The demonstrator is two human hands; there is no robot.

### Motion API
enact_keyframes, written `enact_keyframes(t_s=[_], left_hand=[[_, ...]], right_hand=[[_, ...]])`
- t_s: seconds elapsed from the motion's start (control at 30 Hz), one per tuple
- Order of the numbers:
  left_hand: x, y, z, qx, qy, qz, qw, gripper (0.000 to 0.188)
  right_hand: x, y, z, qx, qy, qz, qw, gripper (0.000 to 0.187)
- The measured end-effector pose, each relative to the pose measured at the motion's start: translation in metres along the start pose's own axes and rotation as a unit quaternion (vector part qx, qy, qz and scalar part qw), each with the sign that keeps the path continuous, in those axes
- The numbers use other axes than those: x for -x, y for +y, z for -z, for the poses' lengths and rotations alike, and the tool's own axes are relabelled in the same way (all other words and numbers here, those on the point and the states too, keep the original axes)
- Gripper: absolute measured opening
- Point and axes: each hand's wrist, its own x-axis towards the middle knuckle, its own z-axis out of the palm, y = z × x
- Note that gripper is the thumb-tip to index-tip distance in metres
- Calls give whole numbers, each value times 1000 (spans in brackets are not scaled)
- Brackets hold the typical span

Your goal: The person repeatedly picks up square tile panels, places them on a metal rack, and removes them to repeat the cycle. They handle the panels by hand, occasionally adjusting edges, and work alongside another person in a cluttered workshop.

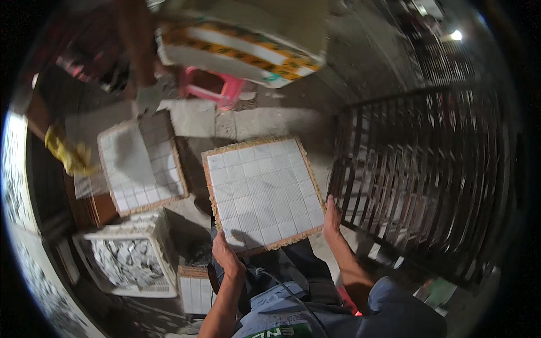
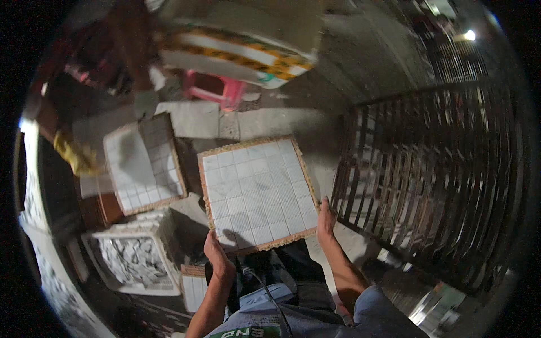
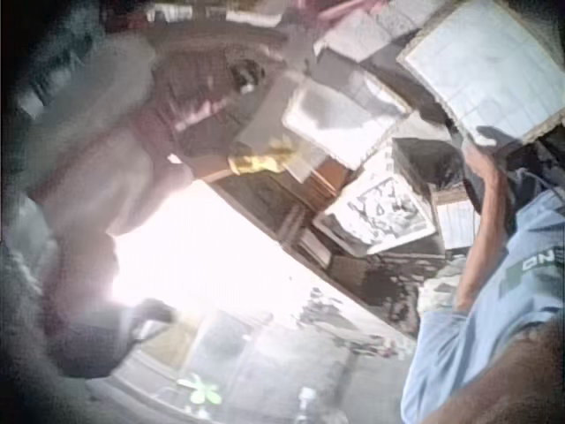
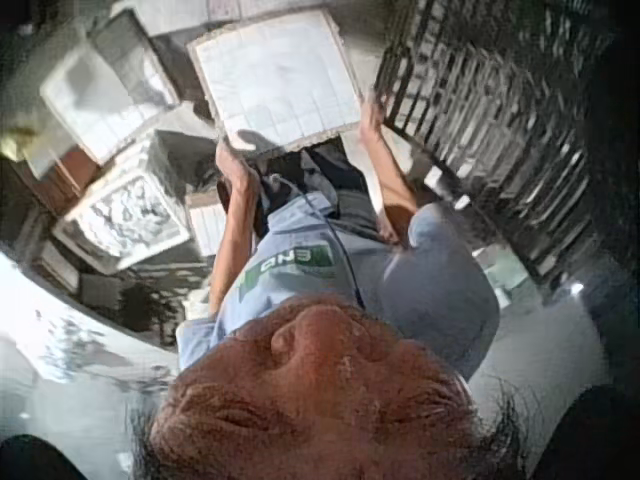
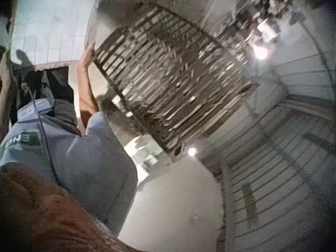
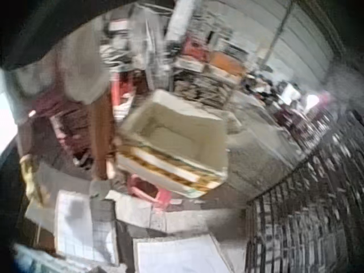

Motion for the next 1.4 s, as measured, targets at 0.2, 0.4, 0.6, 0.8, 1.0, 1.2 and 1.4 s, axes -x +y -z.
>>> enact_keyframes(t_s=[0.2,0.4,0.6,0.8,1.0,1.2,1.4], left_hand=[[5,-14,-97,-233,-83,-81,966,38],[-14,-39,-221,-262,-178,-296,901,53],[-27,-51,-345,-358,-157,-247,886,55],[-72,-58,-457,-612,-85,-277,736,65],[-109,-68,-556,-565,-206,-337,724,68],[-99,-78,-670,-662,-242,-452,547,47],[-145,-114,-732,-641,-238,-657,318,22]], right_hand=[[-65,86,69,-120,94,-59,987,59],[-162,147,66,-325,135,-128,927,52],[-210,117,54,-391,216,-202,872,49],[-240,104,31,-463,204,-162,847,42],[-273,52,-2,-505,240,-235,795,50],[-305,1,-38,-586,258,-191,744,54],[-359,-30,-51,-631,349,-251,645,47]])
